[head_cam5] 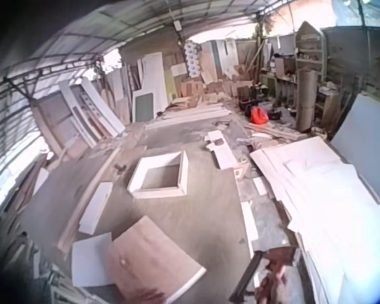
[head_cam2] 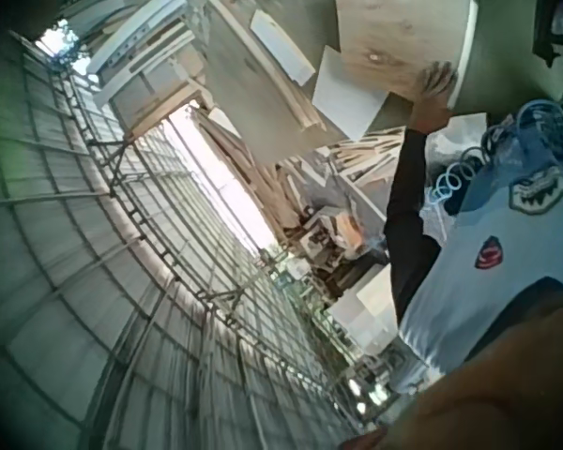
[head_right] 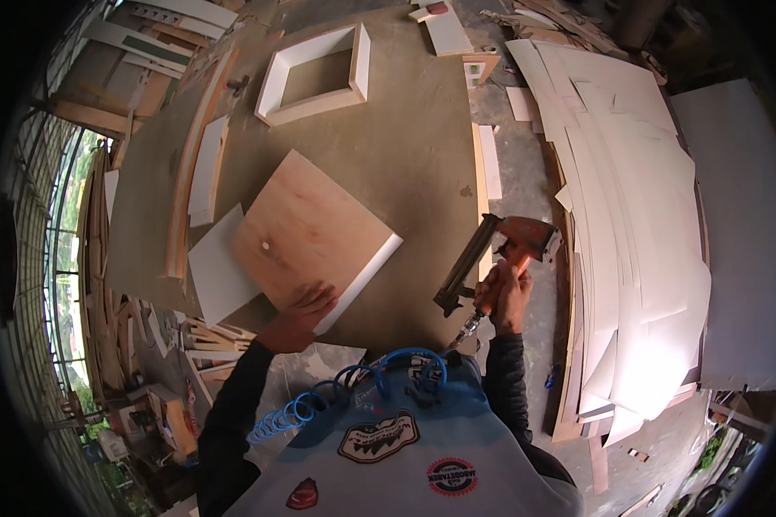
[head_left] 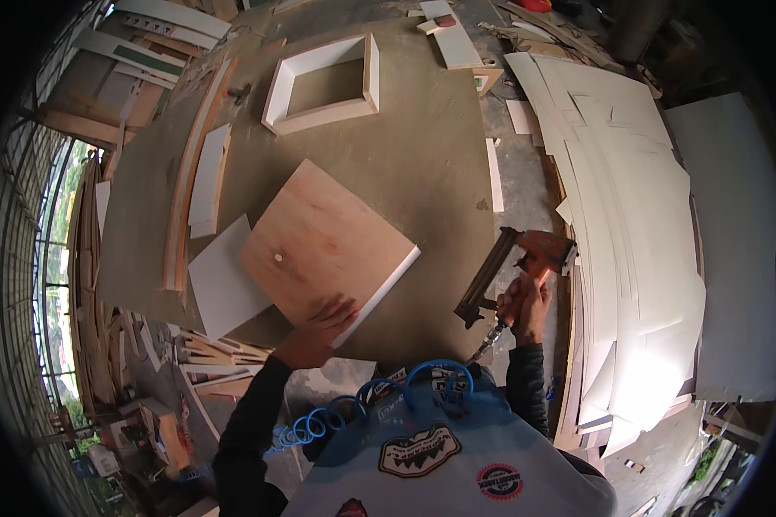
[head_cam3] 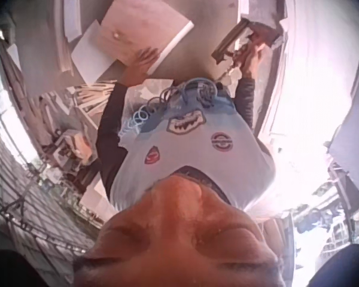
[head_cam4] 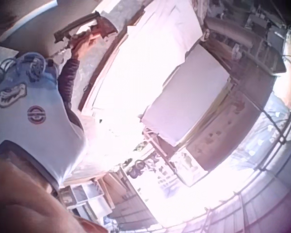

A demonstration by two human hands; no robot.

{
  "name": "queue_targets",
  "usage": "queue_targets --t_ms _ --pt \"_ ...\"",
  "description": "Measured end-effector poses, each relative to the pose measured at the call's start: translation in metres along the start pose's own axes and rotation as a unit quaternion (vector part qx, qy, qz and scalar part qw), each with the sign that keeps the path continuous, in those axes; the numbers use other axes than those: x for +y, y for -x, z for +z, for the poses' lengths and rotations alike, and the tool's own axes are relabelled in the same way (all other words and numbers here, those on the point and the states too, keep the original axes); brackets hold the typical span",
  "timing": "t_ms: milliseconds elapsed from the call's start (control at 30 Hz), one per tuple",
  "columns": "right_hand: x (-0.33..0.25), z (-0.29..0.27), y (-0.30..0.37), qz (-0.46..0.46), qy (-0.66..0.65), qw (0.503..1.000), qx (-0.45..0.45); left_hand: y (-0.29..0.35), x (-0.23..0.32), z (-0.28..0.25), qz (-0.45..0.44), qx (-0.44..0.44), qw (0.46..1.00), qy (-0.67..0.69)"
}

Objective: The person joins wooden panels together by hand and secures them using a pneumatic nail gun. The person positions a small square wooden base onto a white frame and uses the nail gun to fasten the pieces.

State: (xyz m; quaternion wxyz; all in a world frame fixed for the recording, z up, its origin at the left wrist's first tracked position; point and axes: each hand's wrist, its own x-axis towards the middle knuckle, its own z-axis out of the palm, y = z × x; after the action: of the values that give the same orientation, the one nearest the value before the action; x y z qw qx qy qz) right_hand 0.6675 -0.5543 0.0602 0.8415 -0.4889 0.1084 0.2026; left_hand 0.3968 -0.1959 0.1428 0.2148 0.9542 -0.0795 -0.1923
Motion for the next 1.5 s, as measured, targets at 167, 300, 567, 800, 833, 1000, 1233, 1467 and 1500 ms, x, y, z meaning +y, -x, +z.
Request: queue_targets --t_ms 167,300,567,800,833,1000,1233,1467,1500 --pt "-0.002 0.0 0.002 -0.012 0.013 1.0 -0.019 0.012 -0.001 -0.015 0.013 0.074 0.997 -0.028" --pt "-0.009 -0.001 0.008 -0.034 0.038 0.999 -0.013 -0.043 -0.004 -0.021 -0.01 0.209 0.977 -0.039" --pt "-0.045 0.013 0.022 -0.056 0.147 0.986 -0.046 -0.161 -0.033 -0.037 0.111 0.266 0.957 0.03" --pt "-0.102 0.06 0.029 0.026 0.283 0.951 -0.126 -0.171 -0.058 -0.027 0.123 0.258 0.954 0.086" --pt "-0.102 0.067 0.03 0.038 0.296 0.945 -0.134 -0.171 -0.058 -0.025 0.117 0.266 0.953 0.08" --pt "-0.098 0.11 0.042 0.076 0.35 0.901 -0.244 -0.174 -0.05 -0.023 0.087 0.286 0.953 0.058" --pt "-0.088 0.142 0.04 0.131 0.409 0.849 -0.308 -0.184 -0.052 -0.019 0.102 0.287 0.946 0.111" --pt "-0.091 0.166 0.036 0.157 0.422 0.842 -0.298 -0.186 -0.049 -0.014 0.094 0.306 0.939 0.123" --pt "-0.092 0.169 0.036 0.154 0.424 0.841 -0.299 -0.188 -0.048 -0.014 0.098 0.306 0.938 0.13"
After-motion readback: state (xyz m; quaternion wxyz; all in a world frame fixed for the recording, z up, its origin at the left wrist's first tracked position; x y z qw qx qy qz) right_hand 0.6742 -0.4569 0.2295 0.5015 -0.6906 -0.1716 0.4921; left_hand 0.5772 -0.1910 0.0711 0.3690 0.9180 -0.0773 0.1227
